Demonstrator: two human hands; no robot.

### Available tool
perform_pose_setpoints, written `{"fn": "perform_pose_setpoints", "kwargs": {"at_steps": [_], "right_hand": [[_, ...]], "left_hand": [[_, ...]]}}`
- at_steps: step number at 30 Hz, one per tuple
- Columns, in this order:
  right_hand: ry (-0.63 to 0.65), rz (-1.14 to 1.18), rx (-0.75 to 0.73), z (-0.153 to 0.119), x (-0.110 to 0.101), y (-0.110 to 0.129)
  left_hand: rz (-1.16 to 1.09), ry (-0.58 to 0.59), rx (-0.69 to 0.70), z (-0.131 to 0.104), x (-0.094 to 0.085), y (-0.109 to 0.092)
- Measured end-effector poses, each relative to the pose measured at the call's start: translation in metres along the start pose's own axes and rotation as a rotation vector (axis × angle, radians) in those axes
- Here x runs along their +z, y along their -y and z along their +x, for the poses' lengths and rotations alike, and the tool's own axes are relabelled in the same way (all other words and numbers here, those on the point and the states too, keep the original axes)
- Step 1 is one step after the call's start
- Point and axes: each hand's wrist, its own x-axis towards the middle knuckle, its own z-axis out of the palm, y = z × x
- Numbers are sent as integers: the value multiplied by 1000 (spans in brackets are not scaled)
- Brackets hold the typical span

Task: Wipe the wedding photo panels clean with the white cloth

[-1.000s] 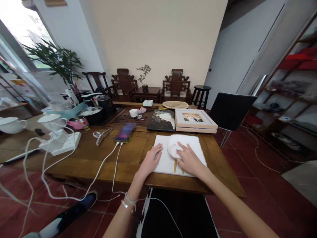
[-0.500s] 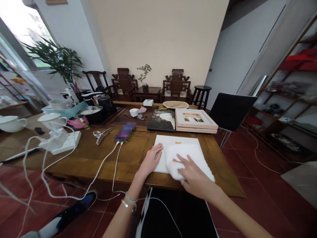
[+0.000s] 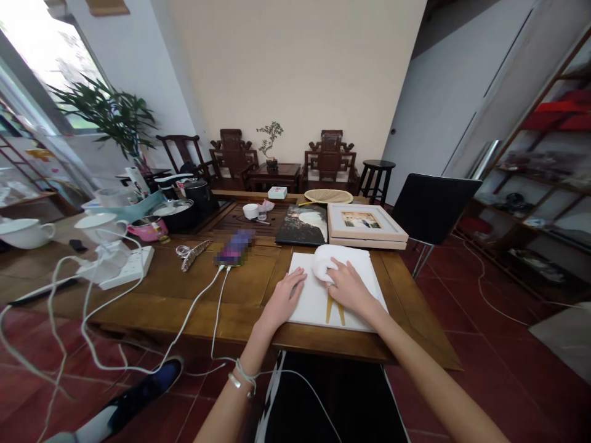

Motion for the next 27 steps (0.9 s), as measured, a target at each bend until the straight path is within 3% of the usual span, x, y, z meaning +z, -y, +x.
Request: {"fn": "perform_pose_setpoints", "kwargs": {"at_steps": [4, 9, 14, 17, 21, 27], "right_hand": [[-3, -11, -114, -2, 4, 17], [138, 110, -384, -43, -7, 37], [211, 129, -348, -66, -29, 33], [177, 37, -196, -52, -35, 20], [81, 29, -24, -14, -29, 2], [27, 105, -73, 35, -9, 6]], "left_hand": [[-108, -82, 22, 0, -7, -10], [-197, -150, 40, -1, -9, -14], [-89, -84, -20, -2, -3, -7], [-9, -36, -23, -1, 0, -2], [27, -23, -9, 0, 1, 0], [30, -35, 8, 1, -1, -2]]}}
